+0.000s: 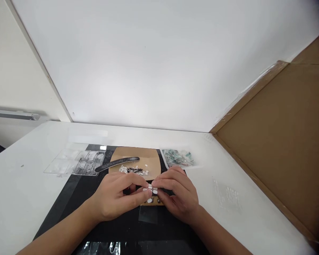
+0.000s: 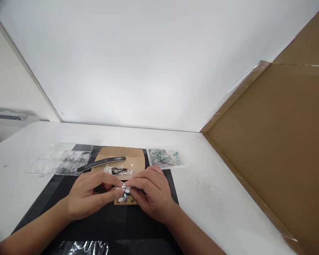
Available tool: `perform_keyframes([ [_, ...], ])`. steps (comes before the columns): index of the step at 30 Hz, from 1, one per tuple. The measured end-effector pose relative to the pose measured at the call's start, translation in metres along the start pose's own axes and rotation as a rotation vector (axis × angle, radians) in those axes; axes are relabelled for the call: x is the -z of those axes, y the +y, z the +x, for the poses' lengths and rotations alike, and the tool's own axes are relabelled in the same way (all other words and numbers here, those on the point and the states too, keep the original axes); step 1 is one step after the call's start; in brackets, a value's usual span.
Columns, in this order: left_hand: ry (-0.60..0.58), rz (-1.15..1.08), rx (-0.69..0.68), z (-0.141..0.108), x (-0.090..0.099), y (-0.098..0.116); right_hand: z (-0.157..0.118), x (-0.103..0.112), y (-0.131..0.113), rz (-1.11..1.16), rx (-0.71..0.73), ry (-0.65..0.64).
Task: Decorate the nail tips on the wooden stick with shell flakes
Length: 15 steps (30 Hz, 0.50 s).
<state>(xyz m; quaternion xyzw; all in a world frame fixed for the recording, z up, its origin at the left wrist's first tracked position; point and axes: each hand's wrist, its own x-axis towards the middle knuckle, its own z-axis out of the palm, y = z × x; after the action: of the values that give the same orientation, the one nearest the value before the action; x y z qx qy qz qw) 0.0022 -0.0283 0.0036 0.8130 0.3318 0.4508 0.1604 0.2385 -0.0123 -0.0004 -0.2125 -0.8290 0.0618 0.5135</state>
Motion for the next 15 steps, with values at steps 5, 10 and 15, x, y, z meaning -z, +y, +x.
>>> perform_keyframes([
  [5,0.008,0.191,-0.383,0.0017,0.0032,-0.0042,-0.0021,-0.0003,0.0008,0.001,0.002,-0.01],
  [10,0.002,0.017,-0.399,0.0067,0.0041,-0.0038,-0.0019,-0.0001,0.0015,0.003,0.0,0.006],
  [15,0.021,-0.108,-0.341,0.0092,0.0054,-0.0022,-0.0004,0.0002,-0.0005,0.012,0.007,0.009],
])
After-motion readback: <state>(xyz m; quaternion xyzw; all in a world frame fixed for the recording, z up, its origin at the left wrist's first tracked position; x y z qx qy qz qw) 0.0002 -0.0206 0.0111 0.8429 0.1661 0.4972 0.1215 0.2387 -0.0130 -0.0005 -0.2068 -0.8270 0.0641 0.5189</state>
